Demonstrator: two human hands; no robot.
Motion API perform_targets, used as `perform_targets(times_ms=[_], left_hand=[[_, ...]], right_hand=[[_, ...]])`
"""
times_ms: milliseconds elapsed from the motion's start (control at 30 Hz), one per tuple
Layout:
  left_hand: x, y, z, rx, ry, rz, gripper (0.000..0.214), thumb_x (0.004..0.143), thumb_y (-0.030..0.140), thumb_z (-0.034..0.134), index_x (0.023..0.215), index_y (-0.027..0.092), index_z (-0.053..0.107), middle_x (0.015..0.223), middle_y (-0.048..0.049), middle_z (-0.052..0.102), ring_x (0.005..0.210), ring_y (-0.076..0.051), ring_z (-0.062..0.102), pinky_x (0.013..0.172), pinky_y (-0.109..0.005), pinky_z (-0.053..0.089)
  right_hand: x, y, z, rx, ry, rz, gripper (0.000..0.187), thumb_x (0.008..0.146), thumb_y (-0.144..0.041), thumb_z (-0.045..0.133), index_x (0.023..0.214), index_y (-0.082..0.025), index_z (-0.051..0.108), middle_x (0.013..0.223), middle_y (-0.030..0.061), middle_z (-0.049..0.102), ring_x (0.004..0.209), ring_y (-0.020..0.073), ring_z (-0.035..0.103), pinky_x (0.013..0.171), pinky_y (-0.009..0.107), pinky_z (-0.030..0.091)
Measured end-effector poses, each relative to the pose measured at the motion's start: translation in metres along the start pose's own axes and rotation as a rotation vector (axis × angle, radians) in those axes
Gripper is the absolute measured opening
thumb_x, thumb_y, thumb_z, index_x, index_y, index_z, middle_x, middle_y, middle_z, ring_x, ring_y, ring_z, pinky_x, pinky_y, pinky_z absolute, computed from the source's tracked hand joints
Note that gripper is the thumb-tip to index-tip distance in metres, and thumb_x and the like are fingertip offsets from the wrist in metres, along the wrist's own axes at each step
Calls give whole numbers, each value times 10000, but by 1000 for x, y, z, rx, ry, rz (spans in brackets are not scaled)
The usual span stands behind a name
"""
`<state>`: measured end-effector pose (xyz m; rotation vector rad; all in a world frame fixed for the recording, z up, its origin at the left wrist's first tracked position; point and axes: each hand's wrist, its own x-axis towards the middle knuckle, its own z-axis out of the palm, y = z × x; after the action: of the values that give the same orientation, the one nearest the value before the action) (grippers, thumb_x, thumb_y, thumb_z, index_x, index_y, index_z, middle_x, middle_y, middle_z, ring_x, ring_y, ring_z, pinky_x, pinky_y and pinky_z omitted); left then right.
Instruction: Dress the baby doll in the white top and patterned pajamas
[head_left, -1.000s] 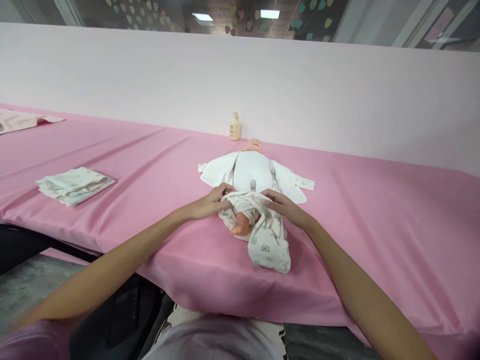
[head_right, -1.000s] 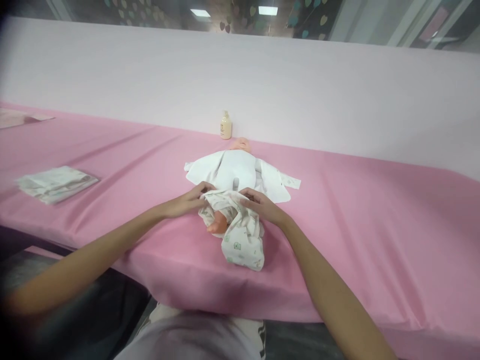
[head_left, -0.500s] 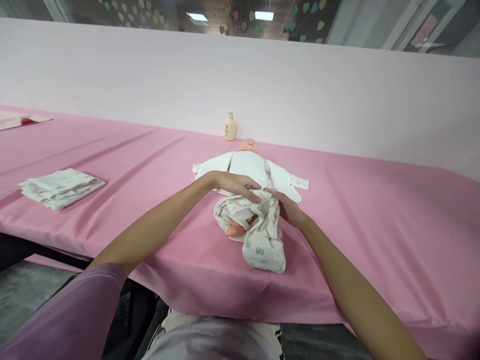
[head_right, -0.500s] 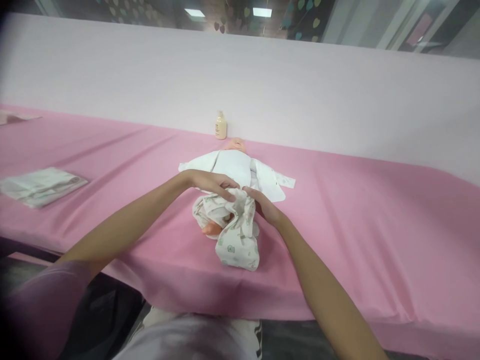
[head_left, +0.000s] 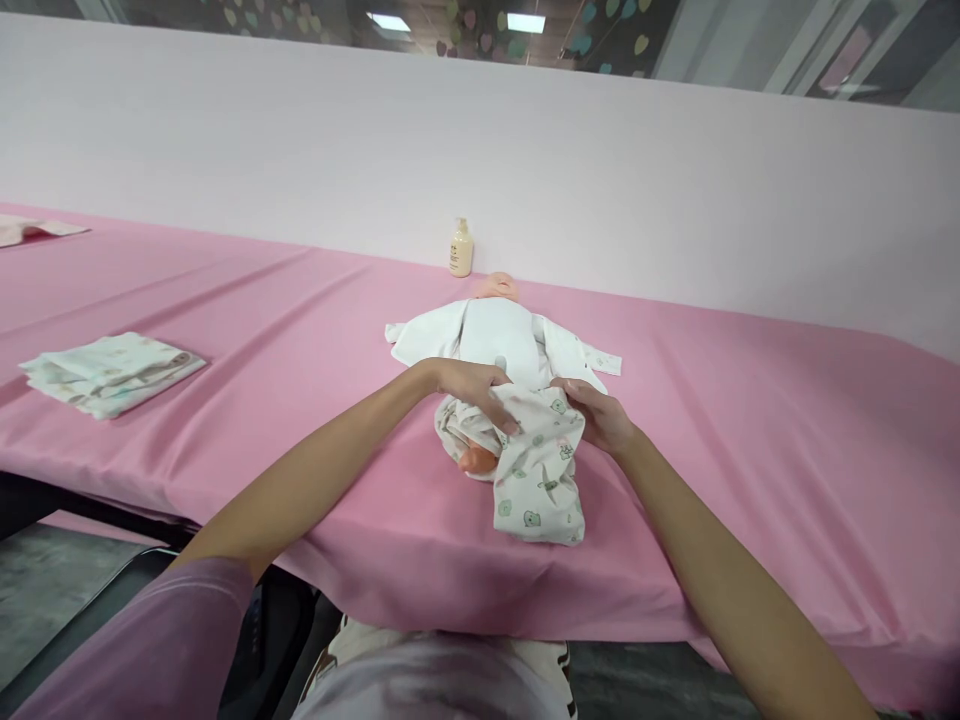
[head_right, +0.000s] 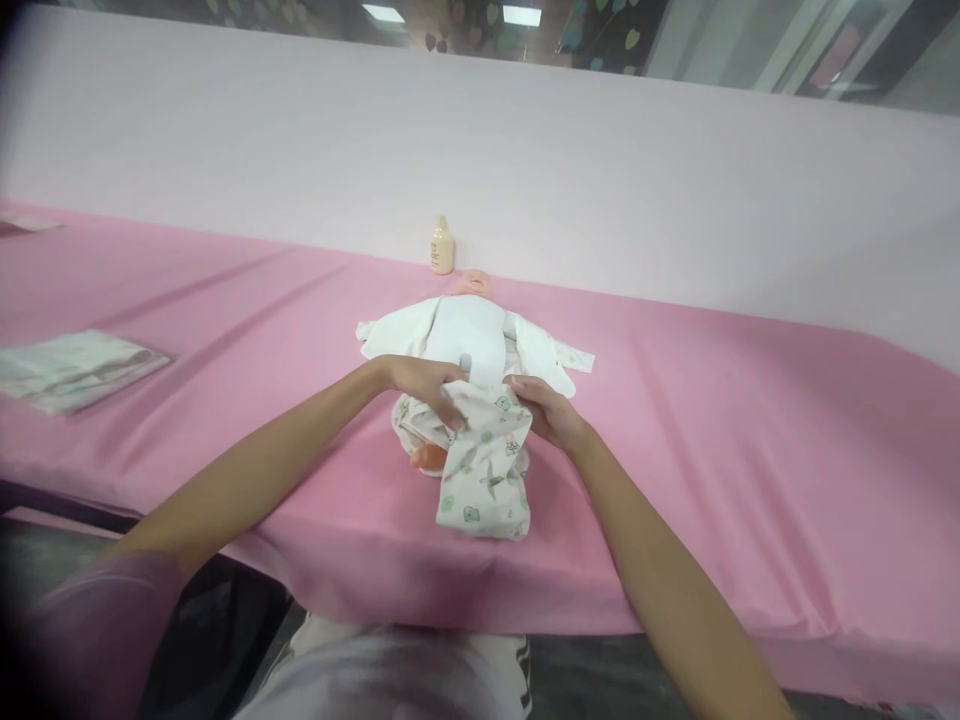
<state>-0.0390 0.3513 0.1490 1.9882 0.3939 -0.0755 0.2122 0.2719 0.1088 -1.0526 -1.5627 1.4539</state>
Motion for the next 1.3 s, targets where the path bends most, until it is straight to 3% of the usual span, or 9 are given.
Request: perform_targets(times_ms=[200,333,500,600,700,767,933,1100,1300], left_hand=[[-5,-2,2,-166,100,108,275,725,423,891,925,256,804,1085,-37,788,1043,-289,720,936,-384,573],[-4,-9,0,-224,225,116,282,808,459,843,949,227,766,1079,-53,754,1007,-257,708,918,-359,561],[-2,-15,2,-234,258,117,333,820,495,843,968,206,770,1078,-77,750,1006,-262,706,912,-352,553],[-3,-15,2,-243,314,83,390,791,509,865,1022,206,781,1138,-85,754,1087,-273,701,936,-337,555],[-4,-15,1,-241,273,83,393,804,523,856,1033,209,799,1113,-87,768,1042,-274,719,891,-343,573],[-4,-15,0,-222,187,93,361,800,521,863,958,201,809,989,-81,777,931,-277,731,805,-357,585],[-1,-18,1,-209,95,100,302,672,407,958,836,205,804,921,-66,796,881,-292,744,809,-388,602],[1,-18,1,-234,120,146,407,676,442,947,981,207,813,1113,-79,805,1061,-302,734,951,-396,594],[4,-7,6,-26,97,36,303,787,419,889,959,192,786,1003,-48,798,1001,-273,747,853,-325,589]], right_hand=[[-2,1,4,20,-54,2,563,778,-726,756,747,-230,490,637,-36,451,565,133,408,561,285,384],[-2,2,2,-16,-283,23,590,809,-670,812,1125,-192,674,949,47,714,872,215,689,796,334,548],[-6,-8,3,-161,-332,49,731,803,-480,884,1435,-232,615,1274,86,729,1148,259,709,966,391,571],[-9,-11,5,-245,-317,125,612,801,-450,884,1335,-221,693,1176,66,760,1092,257,723,907,365,584],[-9,-9,4,-237,-348,133,354,806,-464,875,1007,-189,777,936,32,763,923,237,735,811,328,572],[-8,-5,2,-127,-279,39,346,822,-500,860,933,-185,768,910,31,761,872,226,729,784,318,564],[-3,0,6,128,6,-47,449,919,-555,781,1198,-206,735,1103,69,780,963,229,734,830,323,575],[0,2,16,125,43,50,495,941,-586,755,1260,-210,714,1106,79,782,973,245,735,841,344,588],[4,3,23,118,170,-53,473,951,-615,737,1225,-230,712,1153,60,787,1022,231,736,855,311,594]])
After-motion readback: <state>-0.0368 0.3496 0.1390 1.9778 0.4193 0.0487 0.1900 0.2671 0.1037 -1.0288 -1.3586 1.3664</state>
